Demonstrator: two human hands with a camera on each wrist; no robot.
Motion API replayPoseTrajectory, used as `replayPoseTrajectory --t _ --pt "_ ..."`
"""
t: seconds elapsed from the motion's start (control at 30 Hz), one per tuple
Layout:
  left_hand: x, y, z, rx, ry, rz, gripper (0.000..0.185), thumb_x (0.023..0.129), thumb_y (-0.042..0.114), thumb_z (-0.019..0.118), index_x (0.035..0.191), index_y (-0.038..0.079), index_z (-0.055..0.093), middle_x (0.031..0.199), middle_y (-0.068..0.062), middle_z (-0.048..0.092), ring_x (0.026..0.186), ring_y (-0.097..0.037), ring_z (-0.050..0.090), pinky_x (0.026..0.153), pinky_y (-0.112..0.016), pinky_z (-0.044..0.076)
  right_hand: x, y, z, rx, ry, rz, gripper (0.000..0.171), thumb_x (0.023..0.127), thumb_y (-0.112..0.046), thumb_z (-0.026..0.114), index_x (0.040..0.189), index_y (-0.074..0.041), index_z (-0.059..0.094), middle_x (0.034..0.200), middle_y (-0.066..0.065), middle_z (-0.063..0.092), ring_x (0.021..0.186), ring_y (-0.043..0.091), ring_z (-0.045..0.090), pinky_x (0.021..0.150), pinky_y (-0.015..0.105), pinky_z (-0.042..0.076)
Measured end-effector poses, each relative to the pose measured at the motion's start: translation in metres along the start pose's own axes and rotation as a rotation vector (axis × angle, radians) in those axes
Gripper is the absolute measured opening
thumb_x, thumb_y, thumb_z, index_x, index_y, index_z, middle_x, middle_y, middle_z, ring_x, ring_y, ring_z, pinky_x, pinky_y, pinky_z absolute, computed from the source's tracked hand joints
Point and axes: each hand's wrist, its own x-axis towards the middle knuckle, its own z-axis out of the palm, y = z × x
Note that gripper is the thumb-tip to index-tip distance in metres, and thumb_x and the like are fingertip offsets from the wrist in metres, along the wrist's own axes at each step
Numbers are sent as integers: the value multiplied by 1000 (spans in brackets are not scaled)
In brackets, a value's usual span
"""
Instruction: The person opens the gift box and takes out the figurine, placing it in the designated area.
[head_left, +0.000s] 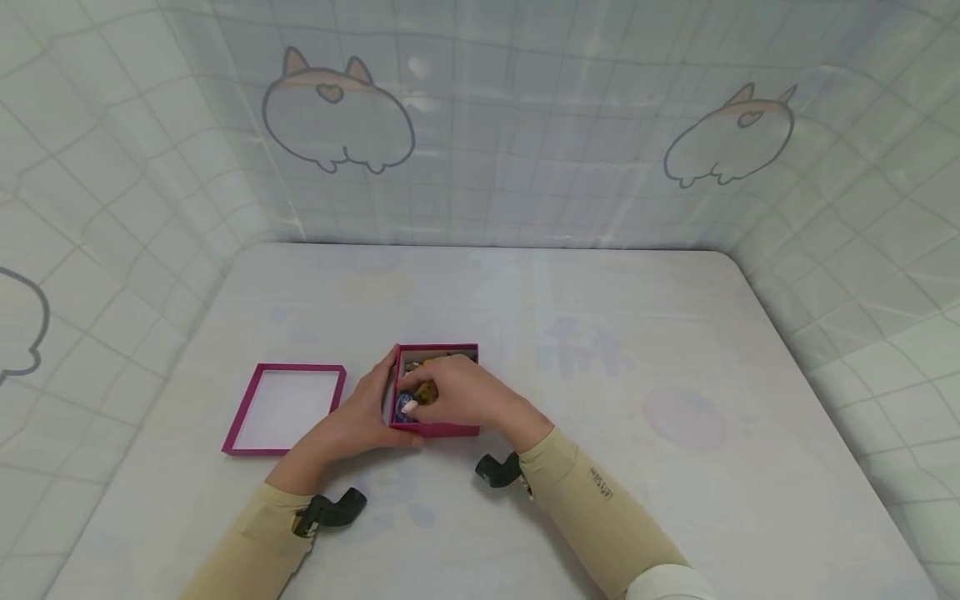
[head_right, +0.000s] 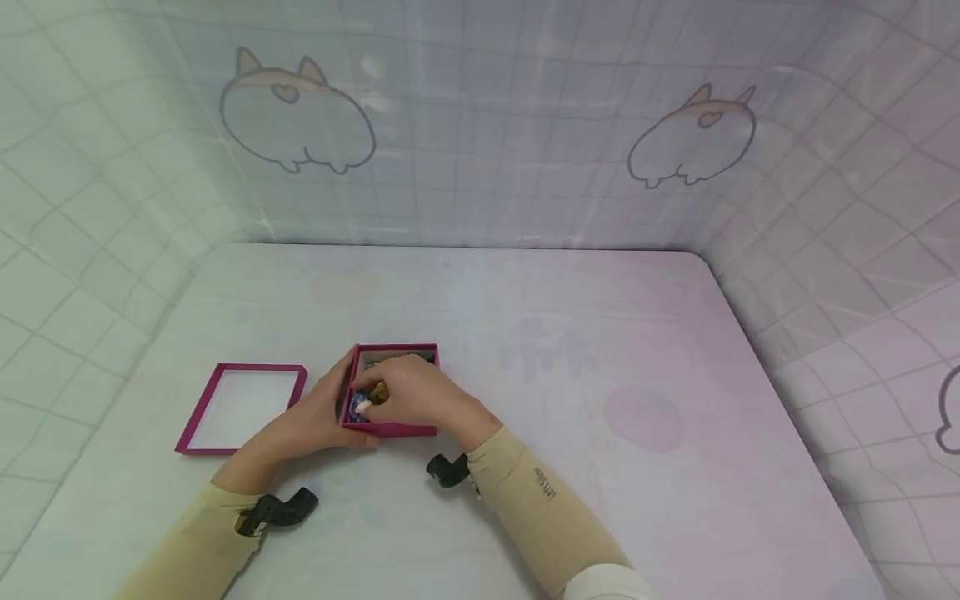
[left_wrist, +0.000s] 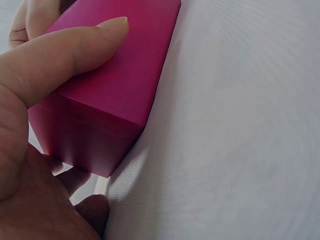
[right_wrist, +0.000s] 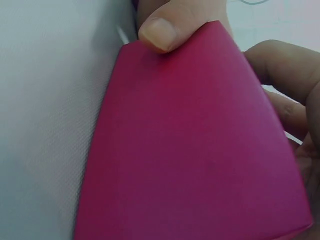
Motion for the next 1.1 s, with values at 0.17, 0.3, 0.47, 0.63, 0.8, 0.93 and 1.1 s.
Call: replayPoseTrajectory --t 0.17,0.3,0.47,0.63,0.8,0.93,1.1 --pt "0 1 1 -2 1 1 138 65 44 91 159 15 -5 161 -16 14 143 -39 20 109 -63 29 -2 2 -3 176 56 23 35 88 -22 75 122 -17 71 107 -13 66 88 1 61 78 17 51" --pt "1 0 1 -5 -5 13 137 66 42 91 159 14 -7 160 -18 14 141 -38 22 109 -63 28 -4 2 -6 273 103 91 32 86 -19 75 118 -18 72 109 -12 66 89 1 63 78 20 53" --pt "2 -1 1 3 -6 19 138 67 43 91 158 14 -8 160 -18 14 141 -38 22 110 -63 27 -4 2 -9 352 125 155 30 84 -18 76 114 -19 71 112 -9 64 90 3 65 78 21 54" --pt "2 -3 2 11 3 32 138 66 44 91 158 14 -7 160 -17 14 141 -37 23 110 -62 27 -5 5 -10 401 169 173 32 83 -15 76 115 -18 71 108 -8 64 90 7 64 78 23 55" --pt "2 -3 2 5 5 33 138 66 43 91 158 14 -7 160 -17 15 140 -37 23 110 -62 27 -4 8 -9 447 176 169 33 85 -16 77 117 -15 70 106 -8 66 92 7 65 78 24 55" --pt "1 -3 2 3 6 31 138 66 44 91 158 13 -6 159 -17 15 140 -37 23 110 -62 27 -6 7 -10 478 162 174 34 86 -17 77 118 -14 71 109 -8 66 93 7 65 79 24 55" --pt "0 -2 2 5 7 31 137 66 43 91 158 14 -6 159 -17 16 140 -37 23 110 -62 27 -6 7 -12 498 161 160 35 86 -17 77 120 -12 70 109 -6 67 94 8 65 82 24 55"
